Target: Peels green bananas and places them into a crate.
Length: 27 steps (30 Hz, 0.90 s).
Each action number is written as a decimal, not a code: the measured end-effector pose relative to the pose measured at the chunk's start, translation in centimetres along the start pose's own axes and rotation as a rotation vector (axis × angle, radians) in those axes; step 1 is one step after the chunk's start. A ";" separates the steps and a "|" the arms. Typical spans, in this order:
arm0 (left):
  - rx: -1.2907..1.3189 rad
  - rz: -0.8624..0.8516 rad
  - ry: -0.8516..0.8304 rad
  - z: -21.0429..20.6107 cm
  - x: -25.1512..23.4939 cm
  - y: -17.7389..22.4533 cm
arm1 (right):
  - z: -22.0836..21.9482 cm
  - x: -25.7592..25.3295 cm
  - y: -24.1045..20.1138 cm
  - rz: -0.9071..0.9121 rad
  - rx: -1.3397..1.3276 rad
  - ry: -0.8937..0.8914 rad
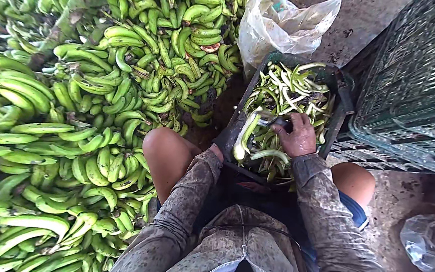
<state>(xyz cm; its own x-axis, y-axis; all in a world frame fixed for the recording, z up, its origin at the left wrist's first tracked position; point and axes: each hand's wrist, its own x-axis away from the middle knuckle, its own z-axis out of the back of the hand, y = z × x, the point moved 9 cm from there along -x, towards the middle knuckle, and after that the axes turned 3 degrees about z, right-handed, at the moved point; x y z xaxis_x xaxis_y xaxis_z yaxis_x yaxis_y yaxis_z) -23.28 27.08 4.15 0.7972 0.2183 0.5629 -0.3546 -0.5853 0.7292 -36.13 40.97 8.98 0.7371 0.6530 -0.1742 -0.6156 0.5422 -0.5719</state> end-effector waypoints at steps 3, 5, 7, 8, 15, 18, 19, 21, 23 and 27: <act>-0.054 0.046 -0.018 0.5 -0.5 -0.8 | -0.3 0.3 0.0 -0.041 0.011 0.041; -0.208 0.045 0.051 0.9 -0.4 -0.7 | -1.1 0.8 0.4 -0.089 -0.002 -0.002; -0.382 0.059 0.060 0.9 -0.4 -1.3 | -1.2 0.6 2.2 -0.279 0.009 -0.049; -0.451 0.060 0.030 0.5 -0.2 -1.9 | -1.1 0.5 3.7 -0.419 0.001 -0.080; -0.670 -0.062 0.355 2.9 -1.9 -0.2 | -2.9 2.6 2.9 -0.233 -0.316 -0.187; -0.499 -0.220 0.544 3.8 -1.3 2.5 | -5.2 4.9 -1.4 -0.053 -0.540 -0.390; -0.417 -0.240 0.538 3.6 -0.9 2.9 | -5.8 5.3 -2.5 -0.010 -0.585 -0.446; -0.327 -0.234 0.377 2.2 -1.0 2.9 | -6.0 4.3 -2.2 0.011 -0.523 -0.432; -0.400 -0.151 0.120 0.0 -0.9 1.6 | -4.3 1.6 1.1 -0.086 -0.328 -0.253; -0.251 -0.004 -0.058 -0.2 -1.9 -2.5 | -1.4 -0.8 6.3 -0.289 -0.162 -0.071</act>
<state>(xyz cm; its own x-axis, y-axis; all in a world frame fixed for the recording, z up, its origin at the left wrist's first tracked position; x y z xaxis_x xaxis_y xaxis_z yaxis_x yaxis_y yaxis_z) -24.02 28.24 1.28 0.8227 0.1710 0.5422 -0.4562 -0.3706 0.8091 -40.21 43.07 4.41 0.8498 0.5230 0.0664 -0.3278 0.6228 -0.7104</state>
